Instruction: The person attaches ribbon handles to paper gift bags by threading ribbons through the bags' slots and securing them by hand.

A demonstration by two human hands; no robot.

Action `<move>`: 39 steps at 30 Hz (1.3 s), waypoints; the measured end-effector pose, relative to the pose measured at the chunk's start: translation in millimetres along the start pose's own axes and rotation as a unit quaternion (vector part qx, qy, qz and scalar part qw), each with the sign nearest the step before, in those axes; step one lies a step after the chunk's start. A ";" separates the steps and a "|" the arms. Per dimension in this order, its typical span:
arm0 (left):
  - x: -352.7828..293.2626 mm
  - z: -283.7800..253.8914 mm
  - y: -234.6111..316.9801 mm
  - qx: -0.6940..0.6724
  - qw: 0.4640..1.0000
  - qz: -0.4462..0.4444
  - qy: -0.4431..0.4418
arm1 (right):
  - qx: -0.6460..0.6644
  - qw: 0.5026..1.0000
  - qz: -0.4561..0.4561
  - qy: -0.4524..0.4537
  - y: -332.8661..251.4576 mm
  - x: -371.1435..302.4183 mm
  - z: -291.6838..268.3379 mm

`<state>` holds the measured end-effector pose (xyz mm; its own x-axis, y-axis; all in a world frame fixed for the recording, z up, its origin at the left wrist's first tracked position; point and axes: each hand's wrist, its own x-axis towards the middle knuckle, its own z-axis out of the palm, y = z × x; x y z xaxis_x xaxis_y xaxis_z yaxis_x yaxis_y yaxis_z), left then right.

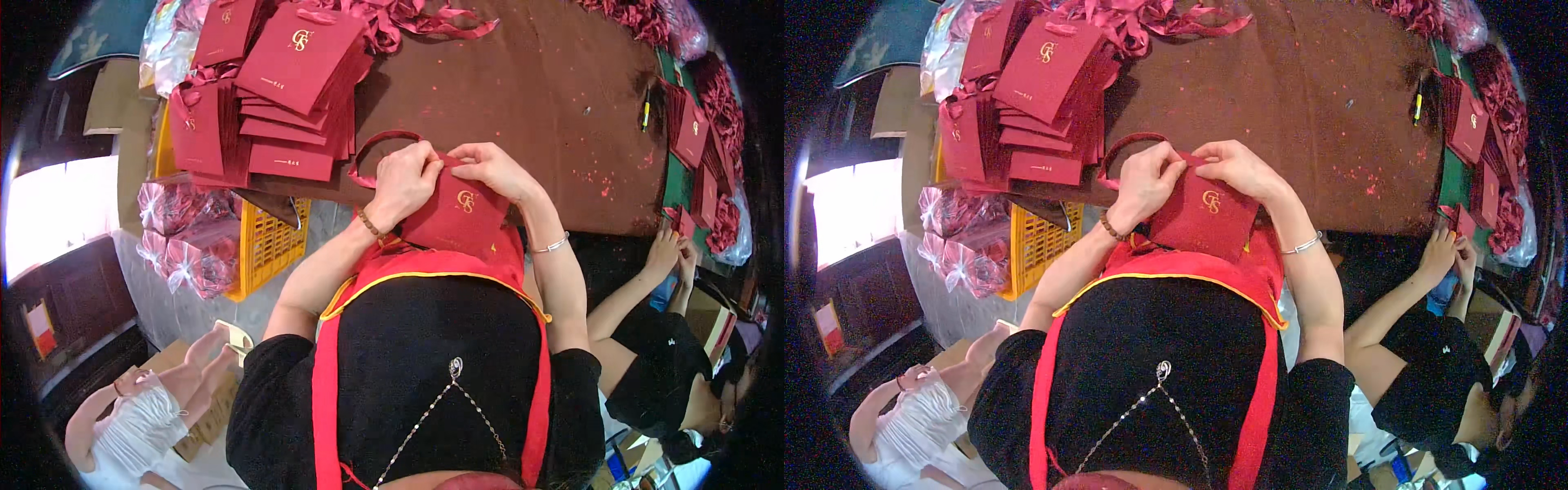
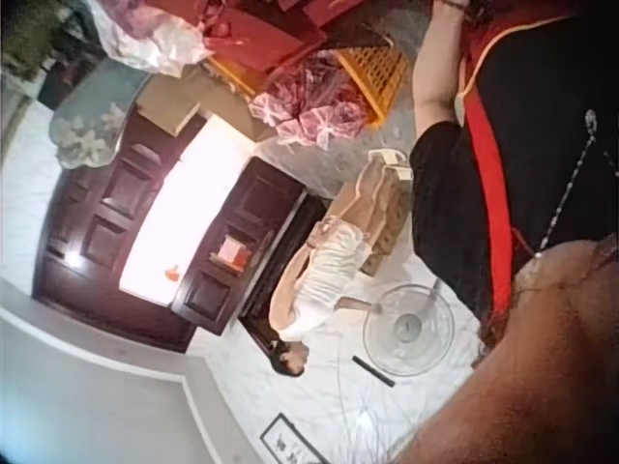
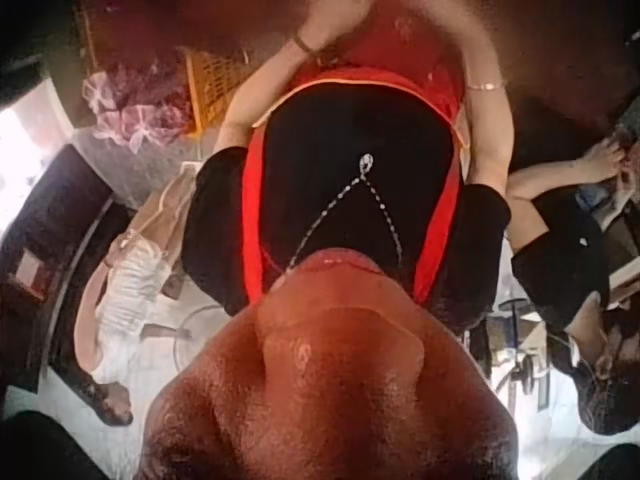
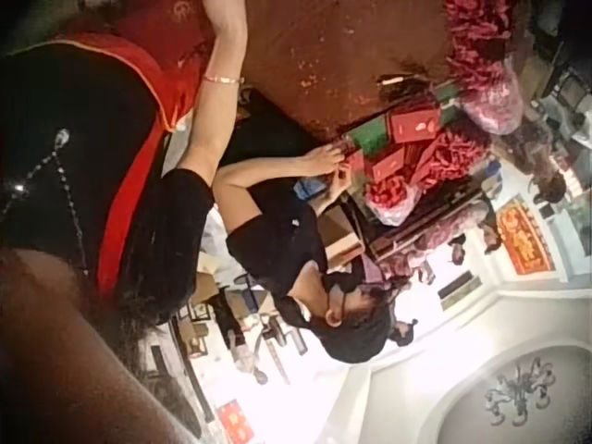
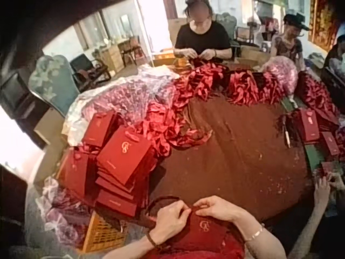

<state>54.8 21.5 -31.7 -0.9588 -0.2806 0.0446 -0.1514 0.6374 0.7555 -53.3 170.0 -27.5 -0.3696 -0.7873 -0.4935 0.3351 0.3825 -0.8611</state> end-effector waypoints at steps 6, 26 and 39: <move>3.8 1.0 0.2 0.001 0.999 0.032 0.004 | -0.079 0.996 -0.019 0.035 0.4 4.9 0.2; -10.6 15.9 -27.2 -0.120 0.985 0.114 0.047 | -0.007 1.000 0.011 0.013 2.2 -5.3 6.3; -8.4 16.4 -31.2 -0.115 0.983 0.111 0.097 | -0.070 0.996 -0.022 0.041 1.6 1.4 17.5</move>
<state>63.6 15.7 -66.3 -0.8953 -0.2985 0.3307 0.1347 0.5262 0.8396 -38.1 161.0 -27.5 -0.4524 -0.7652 -0.4580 0.1945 0.4166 -0.8880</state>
